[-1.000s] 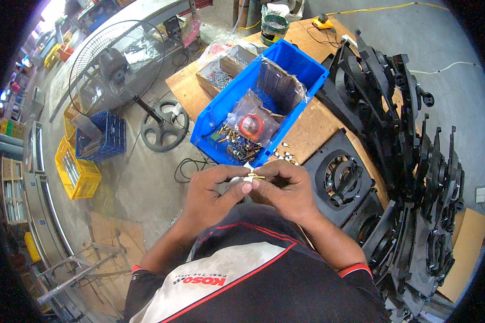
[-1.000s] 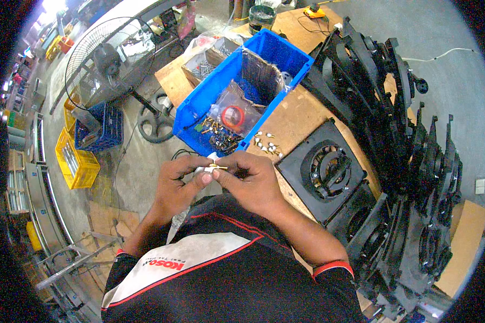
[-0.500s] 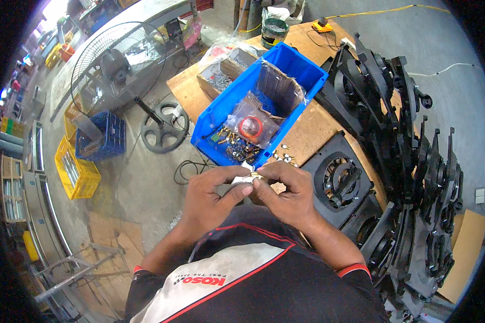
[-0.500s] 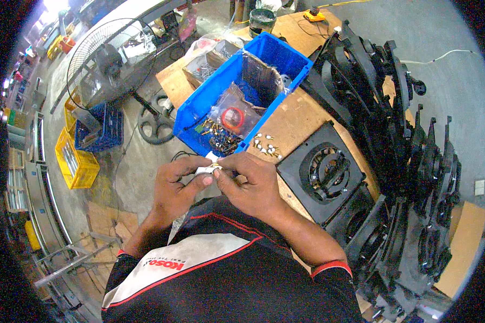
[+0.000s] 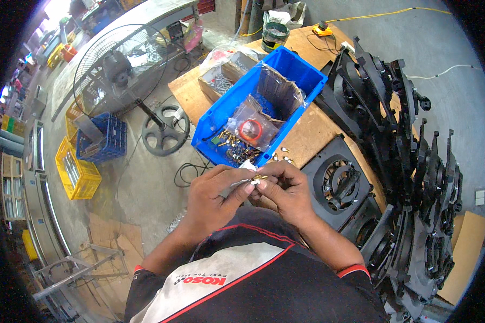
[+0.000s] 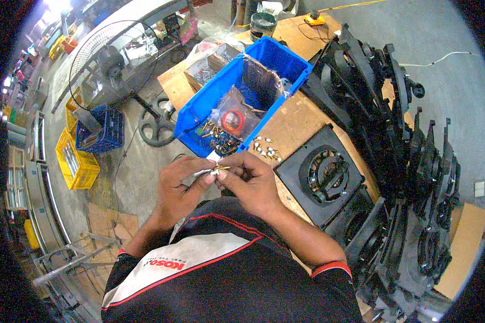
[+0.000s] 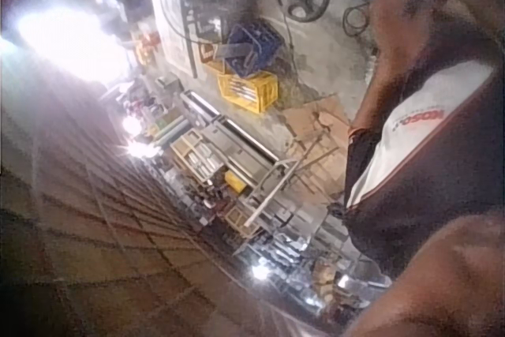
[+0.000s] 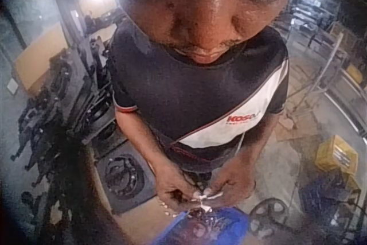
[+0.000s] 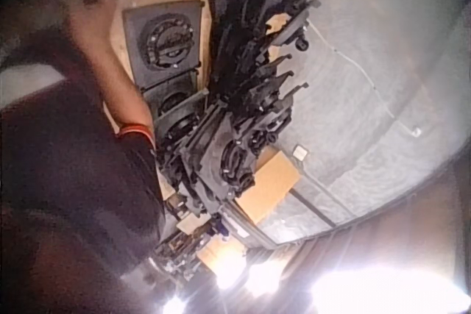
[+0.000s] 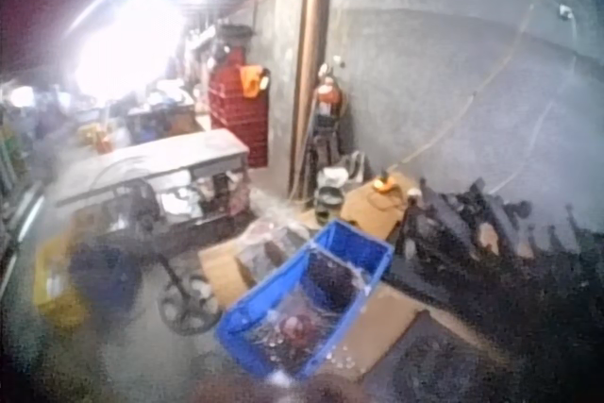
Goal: The person repeatedly picks small white plastic connectors and brass pins from a blue bin and assembles them by hand. The person inserts the pins into the connectors and places the finished units on the table. A coworker briefly walks past in the background.
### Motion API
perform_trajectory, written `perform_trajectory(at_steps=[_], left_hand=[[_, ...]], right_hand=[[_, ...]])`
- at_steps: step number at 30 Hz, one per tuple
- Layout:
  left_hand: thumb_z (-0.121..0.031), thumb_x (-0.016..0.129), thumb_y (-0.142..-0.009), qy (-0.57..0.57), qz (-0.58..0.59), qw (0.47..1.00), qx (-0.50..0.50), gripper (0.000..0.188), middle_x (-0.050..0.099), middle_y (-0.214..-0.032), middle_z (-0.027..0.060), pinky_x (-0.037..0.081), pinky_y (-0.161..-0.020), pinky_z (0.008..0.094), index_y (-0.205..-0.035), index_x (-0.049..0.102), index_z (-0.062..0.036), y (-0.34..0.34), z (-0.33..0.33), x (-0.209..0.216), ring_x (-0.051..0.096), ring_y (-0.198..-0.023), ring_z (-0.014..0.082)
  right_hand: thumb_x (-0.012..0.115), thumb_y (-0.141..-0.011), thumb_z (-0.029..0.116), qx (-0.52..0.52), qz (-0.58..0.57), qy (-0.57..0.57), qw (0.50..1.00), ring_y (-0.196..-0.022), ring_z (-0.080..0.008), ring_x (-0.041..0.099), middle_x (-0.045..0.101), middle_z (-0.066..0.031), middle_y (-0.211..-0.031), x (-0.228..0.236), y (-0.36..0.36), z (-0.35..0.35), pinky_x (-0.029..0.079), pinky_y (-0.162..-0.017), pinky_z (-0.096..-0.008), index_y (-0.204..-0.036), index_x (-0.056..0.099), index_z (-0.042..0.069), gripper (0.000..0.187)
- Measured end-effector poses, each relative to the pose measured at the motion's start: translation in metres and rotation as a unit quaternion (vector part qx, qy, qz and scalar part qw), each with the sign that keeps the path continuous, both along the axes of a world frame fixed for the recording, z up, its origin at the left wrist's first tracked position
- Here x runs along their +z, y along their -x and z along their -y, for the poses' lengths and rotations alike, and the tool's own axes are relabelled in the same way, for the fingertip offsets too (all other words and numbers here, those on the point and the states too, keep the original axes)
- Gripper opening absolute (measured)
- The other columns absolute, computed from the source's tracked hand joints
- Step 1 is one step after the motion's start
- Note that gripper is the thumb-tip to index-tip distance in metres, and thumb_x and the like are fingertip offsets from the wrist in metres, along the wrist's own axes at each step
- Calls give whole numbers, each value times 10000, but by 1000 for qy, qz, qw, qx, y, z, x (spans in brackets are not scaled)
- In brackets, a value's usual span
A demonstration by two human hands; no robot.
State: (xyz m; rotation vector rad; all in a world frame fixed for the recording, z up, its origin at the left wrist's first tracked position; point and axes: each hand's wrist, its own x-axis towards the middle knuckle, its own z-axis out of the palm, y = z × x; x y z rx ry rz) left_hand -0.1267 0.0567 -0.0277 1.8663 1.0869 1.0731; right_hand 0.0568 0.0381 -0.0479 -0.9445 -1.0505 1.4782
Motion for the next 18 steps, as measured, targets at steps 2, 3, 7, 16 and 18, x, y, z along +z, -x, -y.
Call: perform_trajectory(at_steps=[2,3,7,16,18], left_hand=[[-96,724,-842,-11,27,1000,-4,193,698,-886,131,529,-704,338,-1025,716,-39,0,-1,-6,689,-788,264],[-94,726,-841,-3,30,1000,1,191,700,-889,130,527,-716,335,-1022,717,-37,0,0,-6,688,-802,257],[-89,732,-839,32,63,997,10,189,707,-910,121,515,-764,321,-1018,721,-30,2,1,-11,682,-853,225],[-127,740,-853,85,95,992,-9,184,712,-953,103,502,-798,301,-1007,723,-28,9,1,-9,673,-890,191],[-135,739,-856,95,98,991,-10,179,711,-945,100,501,-792,302,-997,721,-27,10,1,-9,672,-885,186]], right_hand=[[707,-907,132,-8,39,-15,999,-745,-90,622,672,-47,-859,1,0,1,503,-652,-254,-1074,648,23,207],[709,-905,132,-15,80,-24,996,-747,-98,634,679,-54,-852,2,-1,1,511,-650,-261,-1072,653,18,210],[720,-879,113,-53,278,-156,946,-723,-151,680,706,-110,-843,14,2,0,534,-623,-285,-1047,680,9,201],[736,-845,97,-33,310,-236,920,-732,-233,717,717,-151,-907,15,-4,-4,547,-608,-304,-1034,690,24,208],[740,-838,92,-28,337,-270,902,-741,-233,718,717,-150,-908,16,-5,-5,548,-617,-305,-1043,689,26,221]])
